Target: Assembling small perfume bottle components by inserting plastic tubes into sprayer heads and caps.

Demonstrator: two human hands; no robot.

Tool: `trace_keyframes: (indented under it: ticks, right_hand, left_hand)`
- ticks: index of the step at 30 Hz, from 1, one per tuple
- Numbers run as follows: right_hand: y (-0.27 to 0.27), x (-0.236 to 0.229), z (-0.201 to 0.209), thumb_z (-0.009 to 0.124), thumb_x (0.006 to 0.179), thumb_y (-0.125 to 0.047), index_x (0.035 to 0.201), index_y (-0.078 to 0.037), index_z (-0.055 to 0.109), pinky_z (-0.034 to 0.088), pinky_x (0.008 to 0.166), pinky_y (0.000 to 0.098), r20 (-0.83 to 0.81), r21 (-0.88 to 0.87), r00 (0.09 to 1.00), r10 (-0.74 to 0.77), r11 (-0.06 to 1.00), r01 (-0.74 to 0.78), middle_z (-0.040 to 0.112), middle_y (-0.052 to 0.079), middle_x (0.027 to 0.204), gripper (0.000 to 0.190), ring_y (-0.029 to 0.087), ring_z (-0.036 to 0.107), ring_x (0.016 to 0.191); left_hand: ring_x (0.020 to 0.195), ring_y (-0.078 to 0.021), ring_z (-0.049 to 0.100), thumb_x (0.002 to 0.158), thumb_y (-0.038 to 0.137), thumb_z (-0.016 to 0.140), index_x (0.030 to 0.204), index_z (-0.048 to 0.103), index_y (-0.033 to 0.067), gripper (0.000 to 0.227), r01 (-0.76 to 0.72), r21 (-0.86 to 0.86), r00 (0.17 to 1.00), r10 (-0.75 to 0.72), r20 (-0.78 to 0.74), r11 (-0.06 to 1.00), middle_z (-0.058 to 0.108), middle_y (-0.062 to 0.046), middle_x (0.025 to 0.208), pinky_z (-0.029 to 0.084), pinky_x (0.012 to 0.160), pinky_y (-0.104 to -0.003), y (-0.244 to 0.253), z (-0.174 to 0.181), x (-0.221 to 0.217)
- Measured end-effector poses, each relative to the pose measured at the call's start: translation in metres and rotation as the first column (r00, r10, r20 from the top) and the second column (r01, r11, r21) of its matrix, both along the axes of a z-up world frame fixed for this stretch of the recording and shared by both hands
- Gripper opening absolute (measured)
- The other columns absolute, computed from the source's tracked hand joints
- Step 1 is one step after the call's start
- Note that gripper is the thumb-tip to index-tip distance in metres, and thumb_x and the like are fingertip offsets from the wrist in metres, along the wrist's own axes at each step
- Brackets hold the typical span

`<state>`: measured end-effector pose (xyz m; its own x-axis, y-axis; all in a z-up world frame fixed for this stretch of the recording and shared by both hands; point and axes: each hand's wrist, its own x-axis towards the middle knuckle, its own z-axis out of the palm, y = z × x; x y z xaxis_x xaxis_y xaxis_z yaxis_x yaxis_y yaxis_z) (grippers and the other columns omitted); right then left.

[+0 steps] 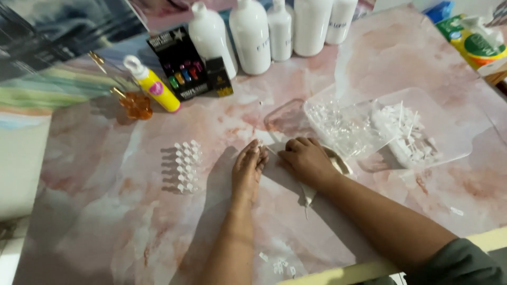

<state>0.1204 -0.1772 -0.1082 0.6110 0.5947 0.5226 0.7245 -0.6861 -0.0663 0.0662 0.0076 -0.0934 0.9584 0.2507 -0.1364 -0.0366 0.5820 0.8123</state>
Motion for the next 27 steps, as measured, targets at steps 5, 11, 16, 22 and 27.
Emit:
trace_keyframes:
  ticks: [5, 11, 16, 22, 27]
  right_hand:
    - [-0.004, -0.005, 0.0, 0.071, 0.089, -0.031, 0.091, -0.018, 0.077, 0.054, 0.078, 0.039, 0.009, 0.013, 0.999, 0.05, 0.999, -0.051, 0.069, 0.002, 0.092, 0.015, 0.024, 0.068, 0.092]
    - [-0.014, -0.022, 0.035, 0.072, 0.091, -0.02, 0.108, -0.009, 0.077, 0.059, 0.078, 0.0402, -0.369, 0.354, 0.926, 0.083, 0.933, 0.057, 0.075, 0.01, 0.095, 0.02, 0.029, 0.074, 0.09]
    - [-0.024, -0.017, 0.028, 0.069, 0.093, -0.008, 0.115, -0.011, 0.079, 0.059, 0.078, 0.0361, -0.564, 0.622, 0.788, 0.245, 0.754, 0.211, 0.075, 0.009, 0.096, 0.025, 0.019, 0.073, 0.079]
    - [-0.016, -0.025, 0.044, 0.044, 0.095, 0.015, 0.16, -0.004, 0.031, 0.066, 0.083, 0.051, -0.506, 0.856, 0.47, 0.723, 0.356, 0.374, 0.049, 0.012, 0.102, 0.069, 0.033, 0.075, 0.088]
    - [-0.021, -0.02, 0.033, 0.049, 0.094, 0.014, 0.158, -0.007, 0.028, 0.064, 0.087, 0.055, -0.493, 0.866, 0.452, 0.743, 0.368, 0.339, 0.05, 0.011, 0.099, 0.071, 0.035, 0.075, 0.091]
  left_hand:
    - [0.095, -0.021, 0.072, 0.097, 0.011, 0.068, 0.133, 0.061, -0.0006, 0.039, -0.012, 0.026, 1.0, 0.012, -0.002, 1.0, 0.068, -0.012, 0.107, 0.06, 0.095, -0.037, -0.005, 0.01, -0.008]
    - [0.095, -0.0197, 0.073, 0.095, 0.011, 0.07, 0.13, 0.06, 0.0033, 0.037, -0.008, 0.015, 1.0, 0.008, -0.027, 1.0, 0.068, -0.009, 0.107, 0.06, 0.095, -0.035, -0.003, 0.015, -0.011]
    - [0.096, -0.0192, 0.072, 0.094, 0.011, 0.071, 0.128, 0.06, 0.0049, 0.036, 0.018, 0.036, 0.998, -0.016, -0.056, 0.999, 0.066, -0.009, 0.109, 0.061, 0.094, -0.034, -0.003, 0.018, -0.013]
    - [0.096, -0.0216, 0.072, 0.093, 0.009, 0.072, 0.127, 0.061, 0.0046, 0.036, 0.104, 0.009, 0.993, -0.103, -0.055, 0.995, 0.065, -0.008, 0.107, 0.063, 0.09, -0.035, -0.007, 0.019, -0.015]
    - [0.097, -0.0216, 0.072, 0.09, 0.007, 0.074, 0.126, 0.064, 0.0034, 0.037, 0.186, 0.122, 0.983, -0.184, -0.027, 0.975, 0.066, -0.008, 0.105, 0.063, 0.09, -0.036, -0.011, 0.022, -0.02]
